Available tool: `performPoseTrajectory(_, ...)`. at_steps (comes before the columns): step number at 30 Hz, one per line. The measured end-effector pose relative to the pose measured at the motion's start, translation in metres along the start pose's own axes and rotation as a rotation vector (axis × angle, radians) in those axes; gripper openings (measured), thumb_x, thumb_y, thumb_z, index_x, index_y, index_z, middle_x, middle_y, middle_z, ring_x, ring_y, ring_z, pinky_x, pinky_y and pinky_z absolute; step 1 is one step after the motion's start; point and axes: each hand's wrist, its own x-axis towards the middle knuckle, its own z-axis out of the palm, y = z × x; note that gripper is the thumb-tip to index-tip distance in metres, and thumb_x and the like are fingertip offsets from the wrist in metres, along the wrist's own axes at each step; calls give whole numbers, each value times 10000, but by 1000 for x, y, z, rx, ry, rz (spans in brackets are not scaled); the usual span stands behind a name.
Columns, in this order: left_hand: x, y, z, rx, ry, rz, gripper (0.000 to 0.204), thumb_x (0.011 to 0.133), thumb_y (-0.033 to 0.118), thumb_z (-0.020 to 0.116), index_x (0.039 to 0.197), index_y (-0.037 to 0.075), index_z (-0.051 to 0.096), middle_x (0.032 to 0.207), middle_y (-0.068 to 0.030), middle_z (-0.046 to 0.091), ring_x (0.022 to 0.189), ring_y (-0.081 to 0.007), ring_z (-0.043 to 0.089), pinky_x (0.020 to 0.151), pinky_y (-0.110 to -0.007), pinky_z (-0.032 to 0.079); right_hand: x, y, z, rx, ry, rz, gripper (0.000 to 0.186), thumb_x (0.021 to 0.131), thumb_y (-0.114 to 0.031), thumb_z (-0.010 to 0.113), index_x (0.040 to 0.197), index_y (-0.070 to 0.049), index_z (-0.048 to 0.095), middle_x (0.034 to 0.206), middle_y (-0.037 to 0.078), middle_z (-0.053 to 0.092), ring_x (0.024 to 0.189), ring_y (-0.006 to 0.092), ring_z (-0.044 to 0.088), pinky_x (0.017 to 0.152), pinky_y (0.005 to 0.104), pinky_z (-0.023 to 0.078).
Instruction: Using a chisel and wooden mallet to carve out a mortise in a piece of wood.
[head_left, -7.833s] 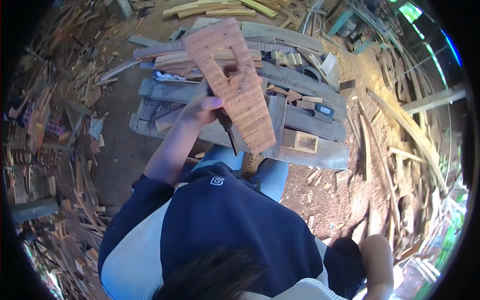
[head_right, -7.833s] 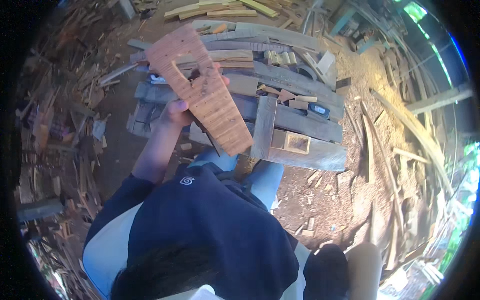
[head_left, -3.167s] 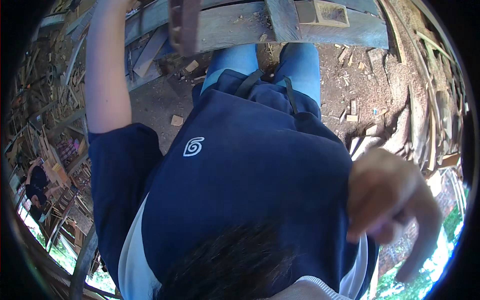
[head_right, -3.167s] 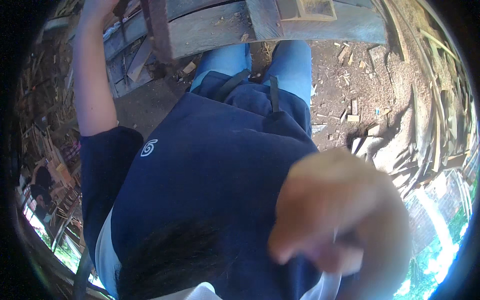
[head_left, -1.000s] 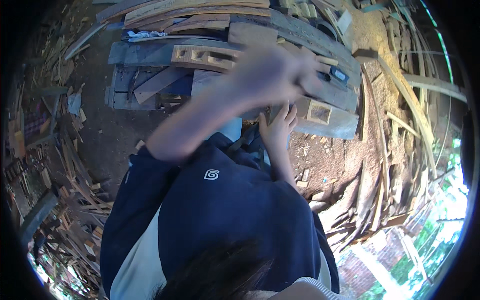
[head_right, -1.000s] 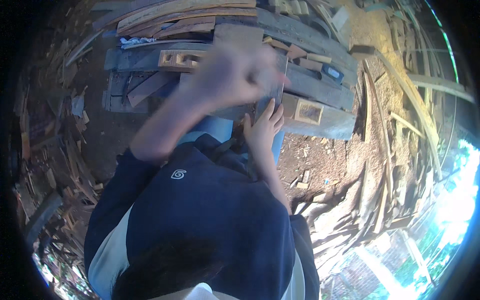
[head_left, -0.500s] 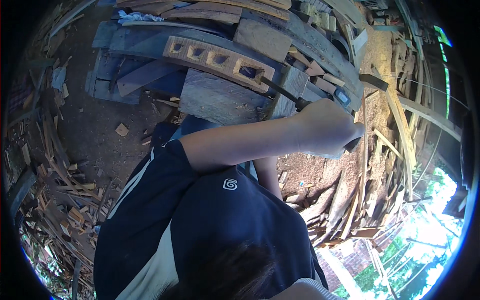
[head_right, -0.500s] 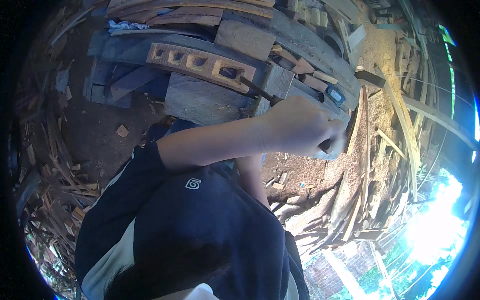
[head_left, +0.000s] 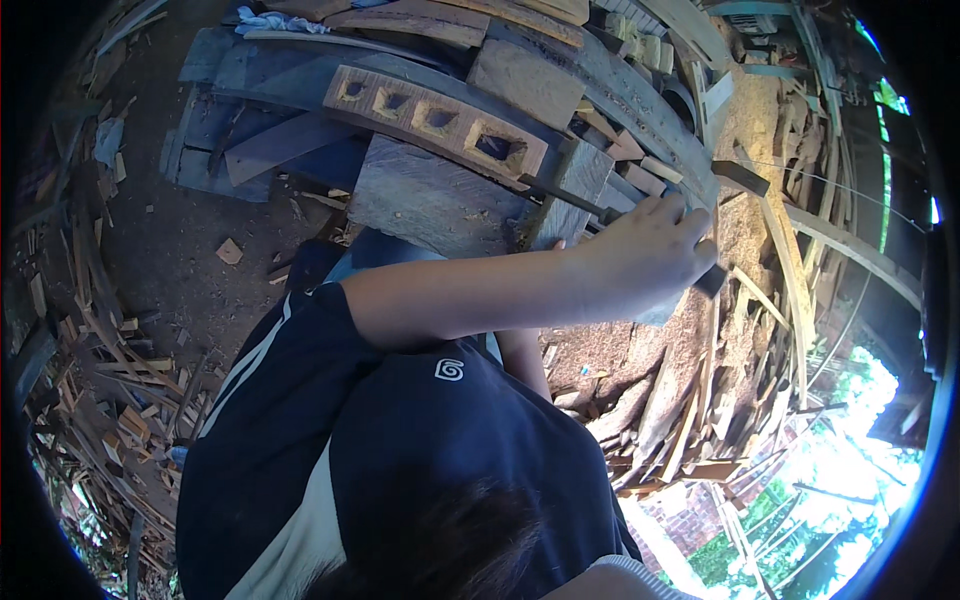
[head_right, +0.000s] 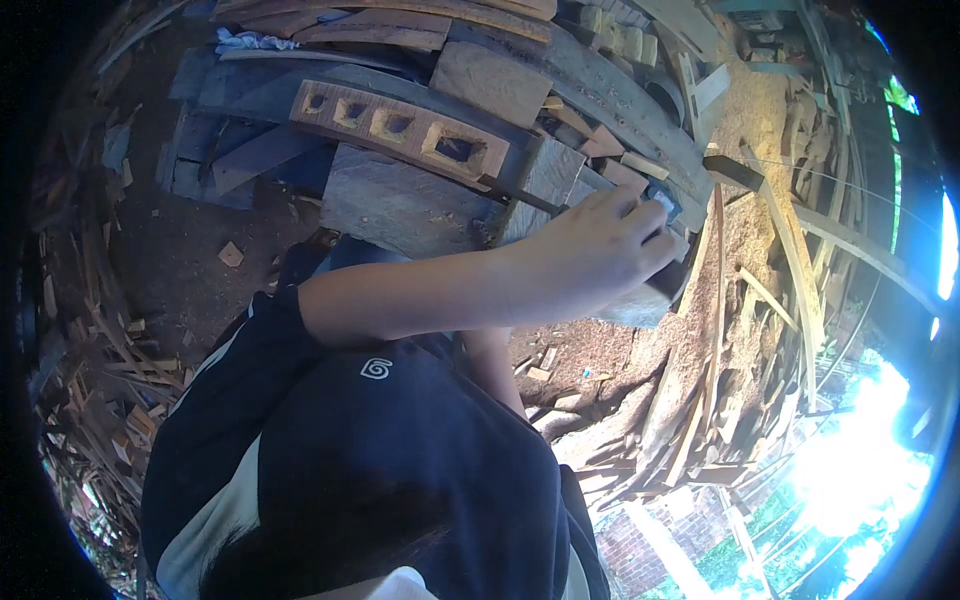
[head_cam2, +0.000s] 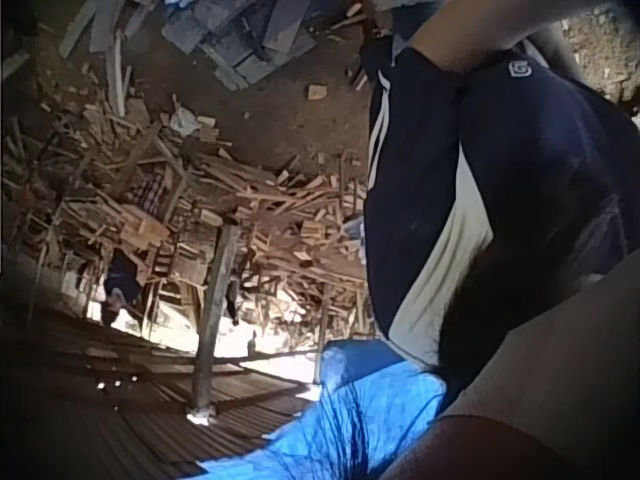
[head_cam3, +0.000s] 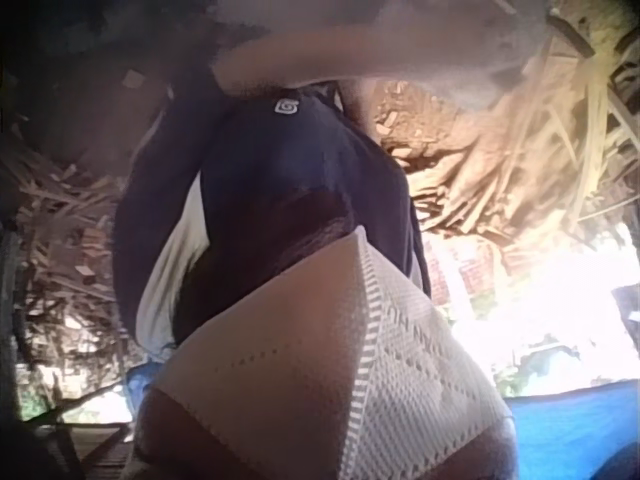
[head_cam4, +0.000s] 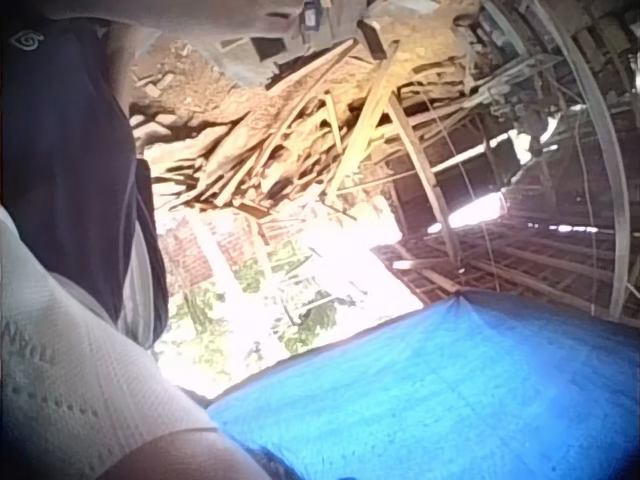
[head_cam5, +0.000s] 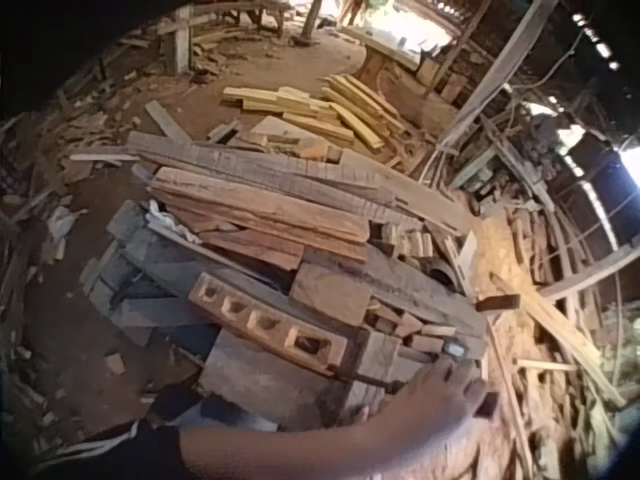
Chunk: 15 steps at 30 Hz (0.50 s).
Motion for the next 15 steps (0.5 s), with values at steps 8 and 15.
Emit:
performPoseTrajectory(8, -4, -10, 5, -159, -111, 51, 338, 814, 311, 750, 1081, 189, 584, 759, -27, 634, 647, -230, 675, 531, -386, 507, 3, -7, 1, -62, -7, -2, 387, 937, -325, 639, 1229, -71, 642, 1246, 152, 639, 1183, 311, 577, 969, 463, 452)
performPoseTrajectory(15, -1, -16, 5, -172, -140, 70, 317, 780, 329, 754, 1032, 204, 607, 704, -13, 635, 606, -237, 670, 510, -402, 500, 10, -13, 2, -247, 42, -131, 333, 925, -272, 626, 1182, -62, 661, 1170, 156, 667, 1123, 328, 610, 964, 457, 446)
